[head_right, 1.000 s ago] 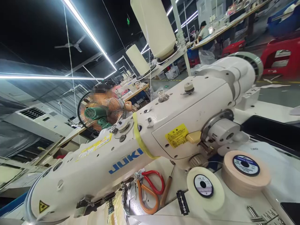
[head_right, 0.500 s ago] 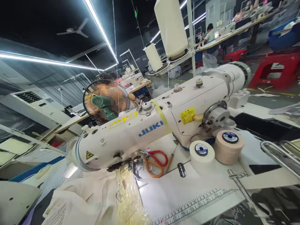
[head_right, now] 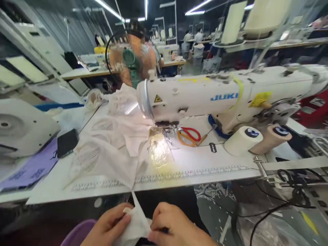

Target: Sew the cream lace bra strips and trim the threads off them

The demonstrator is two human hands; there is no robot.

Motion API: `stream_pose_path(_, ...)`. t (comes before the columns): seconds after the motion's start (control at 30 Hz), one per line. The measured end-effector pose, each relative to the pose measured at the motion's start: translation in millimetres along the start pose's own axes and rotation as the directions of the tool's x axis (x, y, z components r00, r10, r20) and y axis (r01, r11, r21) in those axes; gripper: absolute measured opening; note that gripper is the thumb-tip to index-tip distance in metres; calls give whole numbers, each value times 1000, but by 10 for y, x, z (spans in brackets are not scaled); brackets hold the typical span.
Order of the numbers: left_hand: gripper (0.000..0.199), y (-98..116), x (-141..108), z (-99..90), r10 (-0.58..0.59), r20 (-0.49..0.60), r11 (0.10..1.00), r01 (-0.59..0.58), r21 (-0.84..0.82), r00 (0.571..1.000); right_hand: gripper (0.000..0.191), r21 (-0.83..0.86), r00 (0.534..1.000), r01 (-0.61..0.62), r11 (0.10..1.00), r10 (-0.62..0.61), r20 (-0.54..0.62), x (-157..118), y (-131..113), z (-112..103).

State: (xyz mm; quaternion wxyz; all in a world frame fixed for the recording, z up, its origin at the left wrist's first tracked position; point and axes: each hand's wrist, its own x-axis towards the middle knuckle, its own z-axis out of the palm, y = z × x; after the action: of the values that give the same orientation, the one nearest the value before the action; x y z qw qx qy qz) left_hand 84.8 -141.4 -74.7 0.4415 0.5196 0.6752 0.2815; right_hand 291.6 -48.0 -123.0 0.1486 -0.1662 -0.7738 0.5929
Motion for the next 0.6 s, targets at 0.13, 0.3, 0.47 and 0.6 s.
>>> stream_pose_path(0.13,39,-170,27,249,55,-53,994,-60,-95,997,54,93,988,-124,988,131,-84,-123,27,78)
stream_pose_path(0.3,34,-277,-12,412,135,-111,983,-147,-107,985,60,119,967,-234,965,243,-74,-57,-27,139)
stream_pose_path(0.47,31,-474,-108,318,193,-129,954,-156,255,973,43,-56,953,-196,979,176,-246,-22,-164,154)
stream_pose_path(0.6,35,-602,-183,136,222,-71,825,-149,545,972,31,-165,918,-247,955,175,-357,-57,-150,183)
